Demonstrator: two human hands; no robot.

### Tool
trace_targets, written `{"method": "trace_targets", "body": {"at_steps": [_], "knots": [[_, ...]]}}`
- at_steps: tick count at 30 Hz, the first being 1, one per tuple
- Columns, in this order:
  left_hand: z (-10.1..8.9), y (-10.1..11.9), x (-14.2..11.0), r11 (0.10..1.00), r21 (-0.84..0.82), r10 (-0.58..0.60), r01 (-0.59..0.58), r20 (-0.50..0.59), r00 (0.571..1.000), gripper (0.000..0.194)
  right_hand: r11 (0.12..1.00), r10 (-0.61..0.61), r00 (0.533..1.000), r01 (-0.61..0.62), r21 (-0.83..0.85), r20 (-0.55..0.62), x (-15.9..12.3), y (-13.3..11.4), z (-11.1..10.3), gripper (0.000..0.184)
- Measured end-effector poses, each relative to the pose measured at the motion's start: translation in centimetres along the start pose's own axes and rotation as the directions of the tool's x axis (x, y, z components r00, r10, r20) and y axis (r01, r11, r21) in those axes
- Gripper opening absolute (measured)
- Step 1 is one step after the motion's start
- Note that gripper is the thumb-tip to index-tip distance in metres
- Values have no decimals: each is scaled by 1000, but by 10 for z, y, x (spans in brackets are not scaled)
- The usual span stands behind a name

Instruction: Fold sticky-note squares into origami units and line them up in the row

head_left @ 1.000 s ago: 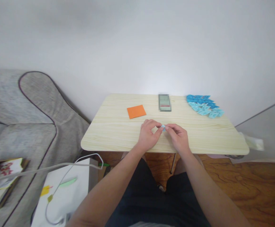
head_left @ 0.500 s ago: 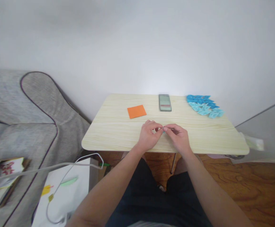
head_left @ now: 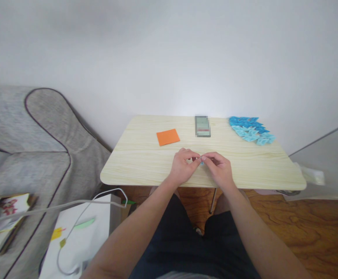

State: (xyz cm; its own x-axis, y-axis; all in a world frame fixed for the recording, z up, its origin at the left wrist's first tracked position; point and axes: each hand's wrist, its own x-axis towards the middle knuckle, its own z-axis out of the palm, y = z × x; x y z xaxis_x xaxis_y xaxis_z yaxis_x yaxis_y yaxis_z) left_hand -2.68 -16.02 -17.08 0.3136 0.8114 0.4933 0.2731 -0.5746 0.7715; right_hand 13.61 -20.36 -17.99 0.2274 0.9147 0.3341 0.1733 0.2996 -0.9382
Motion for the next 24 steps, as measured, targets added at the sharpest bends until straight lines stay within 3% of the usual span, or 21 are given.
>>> {"method": "trace_targets", "body": {"at_steps": [12,18,24], "knots": [[0,-2,1,976,-199,-116,92,-115,987,10,994,62,994,-54,91,-88,1,0,-1,12],[-1,-2,1,966,-242,-118,92,-95,988,14,983,107,990,-91,157,-96,3,2,0,7],[-2,3,1,959,-267,-109,95,-38,993,16,971,150,988,-141,191,-29,4,4,1,19]]}}
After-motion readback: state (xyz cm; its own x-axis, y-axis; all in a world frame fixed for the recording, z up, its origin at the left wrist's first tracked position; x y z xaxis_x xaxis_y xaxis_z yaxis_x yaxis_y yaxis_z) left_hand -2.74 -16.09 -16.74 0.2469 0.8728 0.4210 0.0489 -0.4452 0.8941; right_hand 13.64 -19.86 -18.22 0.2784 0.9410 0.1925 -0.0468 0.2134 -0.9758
